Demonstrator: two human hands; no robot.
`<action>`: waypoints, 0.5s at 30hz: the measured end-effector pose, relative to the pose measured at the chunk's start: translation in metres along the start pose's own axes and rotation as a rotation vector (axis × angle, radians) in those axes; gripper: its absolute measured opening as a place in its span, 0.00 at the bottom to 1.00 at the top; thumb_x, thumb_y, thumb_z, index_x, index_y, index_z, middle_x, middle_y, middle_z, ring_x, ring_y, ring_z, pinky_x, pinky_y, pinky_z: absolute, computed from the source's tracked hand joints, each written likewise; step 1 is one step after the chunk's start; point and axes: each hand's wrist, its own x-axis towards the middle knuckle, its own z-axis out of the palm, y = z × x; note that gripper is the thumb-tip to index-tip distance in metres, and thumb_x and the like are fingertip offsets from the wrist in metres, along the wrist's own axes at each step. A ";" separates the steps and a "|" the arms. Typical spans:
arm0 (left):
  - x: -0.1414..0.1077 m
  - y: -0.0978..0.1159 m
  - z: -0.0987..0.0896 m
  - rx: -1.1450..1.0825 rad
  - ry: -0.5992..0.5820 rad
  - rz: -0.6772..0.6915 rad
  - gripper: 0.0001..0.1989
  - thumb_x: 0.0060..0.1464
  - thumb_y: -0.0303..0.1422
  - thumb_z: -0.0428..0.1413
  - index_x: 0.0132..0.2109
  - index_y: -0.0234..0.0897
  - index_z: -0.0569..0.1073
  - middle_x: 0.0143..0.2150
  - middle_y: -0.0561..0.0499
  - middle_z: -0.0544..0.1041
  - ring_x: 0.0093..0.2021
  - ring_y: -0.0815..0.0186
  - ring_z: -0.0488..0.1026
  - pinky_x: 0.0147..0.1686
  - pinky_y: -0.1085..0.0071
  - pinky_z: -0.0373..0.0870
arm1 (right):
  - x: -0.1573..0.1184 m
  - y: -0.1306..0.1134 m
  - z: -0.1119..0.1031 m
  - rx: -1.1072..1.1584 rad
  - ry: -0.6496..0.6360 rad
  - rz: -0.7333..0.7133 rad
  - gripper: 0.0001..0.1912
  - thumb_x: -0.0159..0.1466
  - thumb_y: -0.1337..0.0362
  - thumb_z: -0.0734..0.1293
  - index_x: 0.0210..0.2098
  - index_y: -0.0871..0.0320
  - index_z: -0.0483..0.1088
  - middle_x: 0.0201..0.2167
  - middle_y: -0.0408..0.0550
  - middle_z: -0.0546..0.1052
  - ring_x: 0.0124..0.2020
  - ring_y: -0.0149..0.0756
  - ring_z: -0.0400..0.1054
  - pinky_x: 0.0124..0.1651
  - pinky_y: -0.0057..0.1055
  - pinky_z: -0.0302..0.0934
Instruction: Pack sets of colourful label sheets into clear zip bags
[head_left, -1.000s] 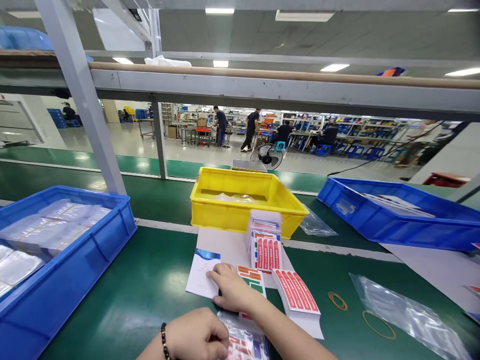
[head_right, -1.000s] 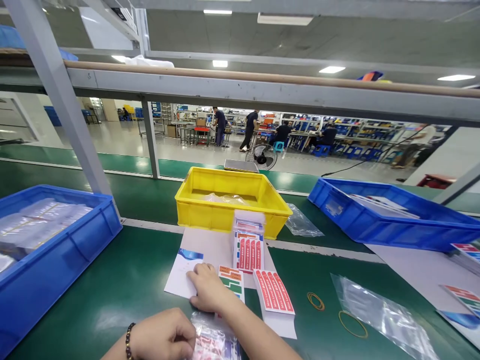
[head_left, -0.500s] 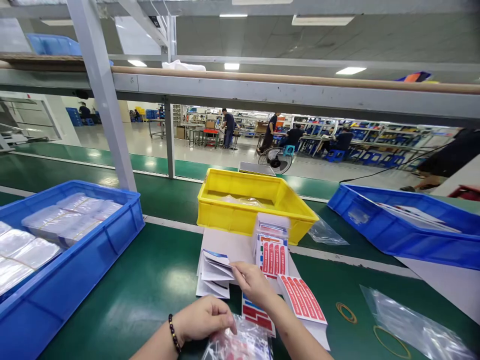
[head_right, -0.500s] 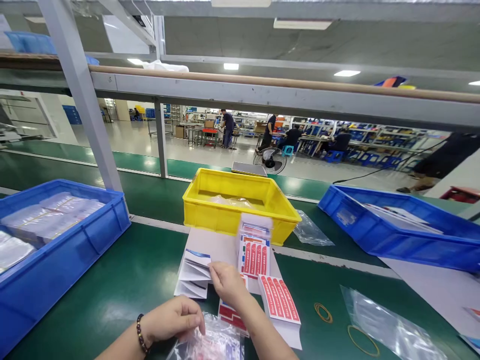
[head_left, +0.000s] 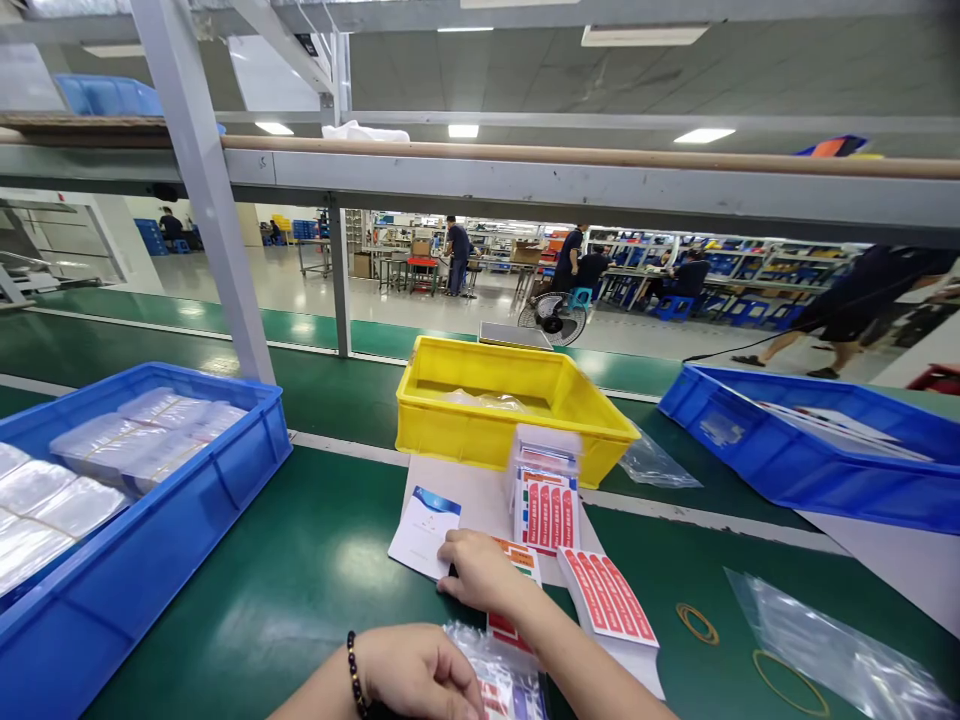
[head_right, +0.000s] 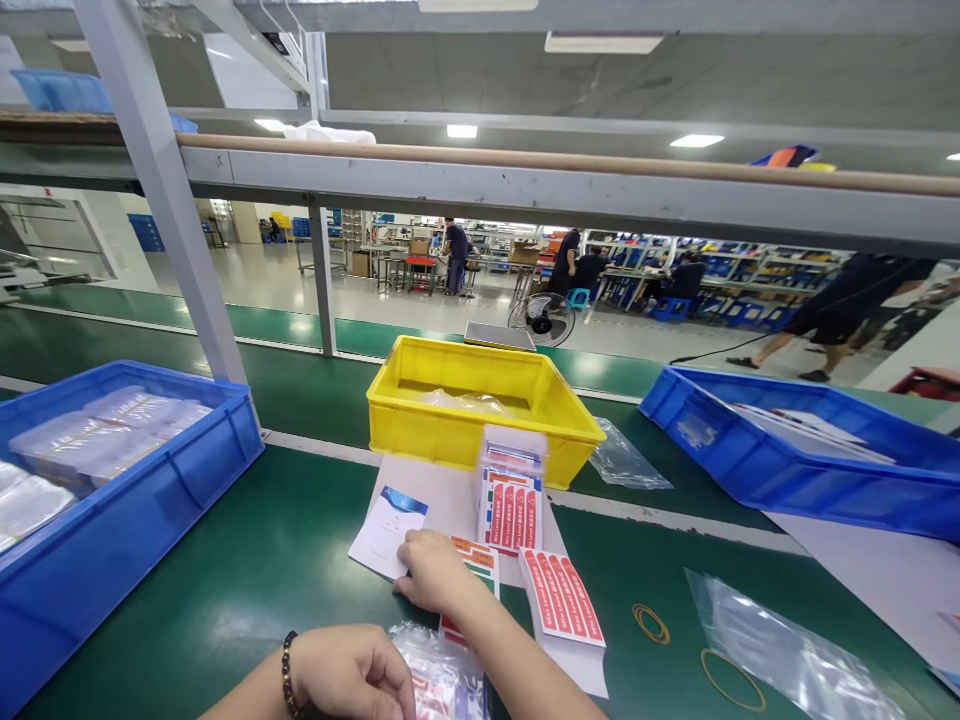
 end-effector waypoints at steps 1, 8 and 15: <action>0.000 -0.001 0.001 0.000 -0.002 -0.005 0.30 0.33 0.57 0.56 0.34 0.37 0.78 0.21 0.55 0.66 0.19 0.75 0.58 0.19 0.78 0.54 | -0.001 -0.001 0.000 0.004 0.011 0.004 0.11 0.52 0.59 0.67 0.28 0.61 0.73 0.31 0.51 0.75 0.33 0.39 0.68 0.34 0.28 0.56; 0.003 -0.005 0.003 -0.044 0.035 0.015 0.28 0.35 0.56 0.56 0.33 0.35 0.78 0.18 0.56 0.64 0.16 0.76 0.56 0.17 0.77 0.52 | -0.002 0.008 0.000 0.058 0.132 0.034 0.13 0.61 0.69 0.56 0.28 0.60 0.72 0.28 0.48 0.76 0.31 0.34 0.69 0.34 0.25 0.57; 0.014 -0.006 -0.017 -0.727 0.378 0.047 0.48 0.41 0.65 0.33 0.46 0.25 0.69 0.08 0.56 0.61 0.07 0.73 0.51 0.09 0.77 0.44 | -0.057 0.020 -0.035 0.113 0.593 -0.152 0.14 0.64 0.69 0.52 0.41 0.60 0.66 0.35 0.53 0.75 0.37 0.36 0.69 0.38 0.29 0.61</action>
